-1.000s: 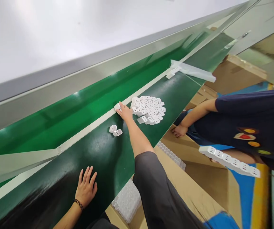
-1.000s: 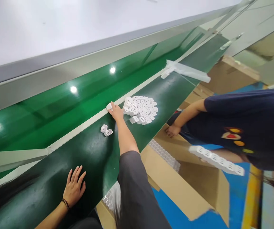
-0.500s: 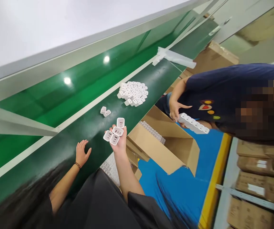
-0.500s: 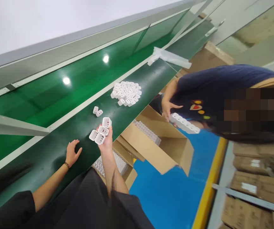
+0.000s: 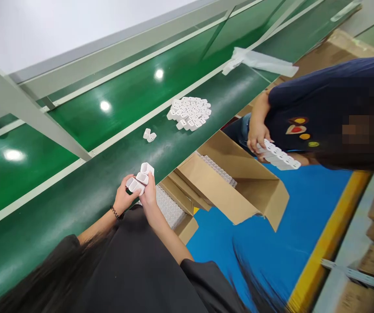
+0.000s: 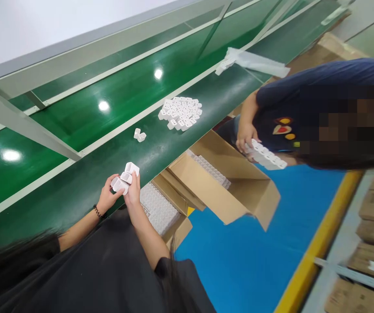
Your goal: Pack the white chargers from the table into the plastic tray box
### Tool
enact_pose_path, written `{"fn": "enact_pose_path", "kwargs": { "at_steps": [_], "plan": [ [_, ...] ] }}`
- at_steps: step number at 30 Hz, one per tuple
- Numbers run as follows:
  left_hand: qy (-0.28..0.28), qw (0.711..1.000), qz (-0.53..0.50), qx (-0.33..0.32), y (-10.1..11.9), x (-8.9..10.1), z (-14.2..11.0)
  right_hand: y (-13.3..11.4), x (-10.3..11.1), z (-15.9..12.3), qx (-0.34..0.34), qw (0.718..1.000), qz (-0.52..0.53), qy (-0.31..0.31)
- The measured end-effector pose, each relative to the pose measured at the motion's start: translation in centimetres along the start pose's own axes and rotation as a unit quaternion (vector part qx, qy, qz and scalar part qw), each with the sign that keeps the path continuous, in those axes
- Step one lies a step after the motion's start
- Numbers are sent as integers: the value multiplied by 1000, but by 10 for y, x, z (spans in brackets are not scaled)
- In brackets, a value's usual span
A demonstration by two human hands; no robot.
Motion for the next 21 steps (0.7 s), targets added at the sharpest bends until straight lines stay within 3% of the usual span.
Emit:
{"fn": "enact_pose_path", "kwargs": {
  "at_steps": [5, 10, 14, 18, 21],
  "plan": [
    [11, 993, 117, 15, -58, 17, -5, 36, 37, 34, -5, 999, -2, 49],
    [-38, 984, 171, -21, -94, 25, 11, 65, 51, 50, -66, 997, -35, 20],
    [-65, 978, 191, -45, -102, 28, 14, 75, 52, 59, -91, 995, -45, 7],
    [-51, 970, 223, -84, -93, 40, 5, 77, 54, 62, -95, 994, -56, 9],
    [-41, 961, 267, -67, -88, 41, 2, 79, 55, 60, -80, 994, -68, 18]
  ]
}}
Point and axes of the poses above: each hand's wrist, its own z-axis towards the middle knuckle, its own x-axis out of the back of the hand, y = z × x, the point moved 4 cm from there along z, towards the middle knuckle, and after that the axes turned 13 degrees about -x, right-handed, at the moved point
